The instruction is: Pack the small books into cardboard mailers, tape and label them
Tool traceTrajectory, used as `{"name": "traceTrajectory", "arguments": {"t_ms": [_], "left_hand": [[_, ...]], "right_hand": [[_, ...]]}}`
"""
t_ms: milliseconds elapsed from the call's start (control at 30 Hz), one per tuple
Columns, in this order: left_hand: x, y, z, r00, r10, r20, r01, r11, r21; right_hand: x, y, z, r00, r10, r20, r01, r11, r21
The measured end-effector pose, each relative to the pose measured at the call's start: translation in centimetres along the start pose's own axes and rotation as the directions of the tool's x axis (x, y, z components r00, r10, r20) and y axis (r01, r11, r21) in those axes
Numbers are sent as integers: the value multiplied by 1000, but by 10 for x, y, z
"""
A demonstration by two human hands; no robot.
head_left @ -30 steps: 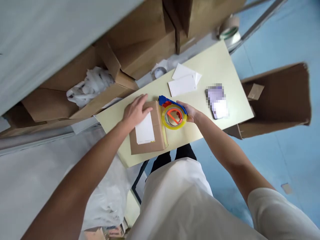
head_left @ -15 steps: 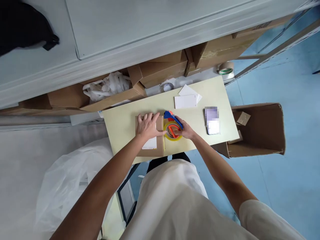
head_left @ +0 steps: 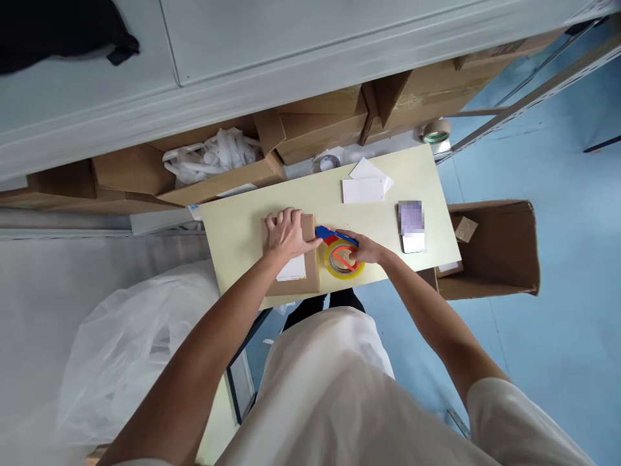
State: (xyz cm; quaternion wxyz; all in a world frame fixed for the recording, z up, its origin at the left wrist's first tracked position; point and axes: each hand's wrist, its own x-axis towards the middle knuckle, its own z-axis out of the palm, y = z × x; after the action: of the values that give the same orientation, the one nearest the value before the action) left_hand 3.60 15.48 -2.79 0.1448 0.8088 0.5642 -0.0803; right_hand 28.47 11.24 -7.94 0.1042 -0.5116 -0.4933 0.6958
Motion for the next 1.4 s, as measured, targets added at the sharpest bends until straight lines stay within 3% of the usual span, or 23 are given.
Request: {"name": "traceTrajectory", "arguments": {"t_ms": [100,167,367,533,700,767,833,900,967,1033,1100,1200,1267,1400], "left_hand": [[-13,-22,-5,957,245,158,-248,969,0],[-17,-32,-8,925,302,231,-312,950,6],[-10,-27,-11,982,89,167,-93,996,13],[-7,-23,-11,978,39,203,-45,999,25],[-9,-21,-11,986,-3,169,1,1000,12],[-8,-20,-9,987,-52,152,54,999,-4],[-9,-22,-6,980,-151,126,156,987,-30],[-12,-26,-2,945,-311,101,319,945,-74],[-20,-32,2,885,-455,103,465,876,-128],[-30,-37,5,859,-501,105,512,846,-152],[-38,-41,5,896,-437,74,443,889,-115],[-38,-41,-1,970,-239,51,240,971,-6],[-32,-40,-5,986,-151,76,150,988,26],[-24,-39,-8,987,-128,100,128,992,12]], "right_hand": [[22,-22,-6,998,0,59,3,999,-54],[33,-34,-9,997,16,79,-8,995,-99],[41,-36,-14,993,-43,109,43,999,3],[4,-6,-15,996,4,85,-2,1000,-26],[-63,41,30,992,108,67,-106,994,-23],[-76,53,55,995,103,-10,-102,993,54],[-73,54,72,989,79,-128,-55,983,174],[-55,45,73,973,47,-225,18,960,278],[-29,28,59,964,11,-264,81,939,334],[-2,8,35,967,-27,-252,116,931,347],[21,-10,12,984,-43,-173,97,944,315],[39,-25,-9,996,-46,-78,65,965,253],[42,-26,-12,997,-50,-51,61,971,232],[37,-21,-9,999,18,-41,-10,981,192]]}}
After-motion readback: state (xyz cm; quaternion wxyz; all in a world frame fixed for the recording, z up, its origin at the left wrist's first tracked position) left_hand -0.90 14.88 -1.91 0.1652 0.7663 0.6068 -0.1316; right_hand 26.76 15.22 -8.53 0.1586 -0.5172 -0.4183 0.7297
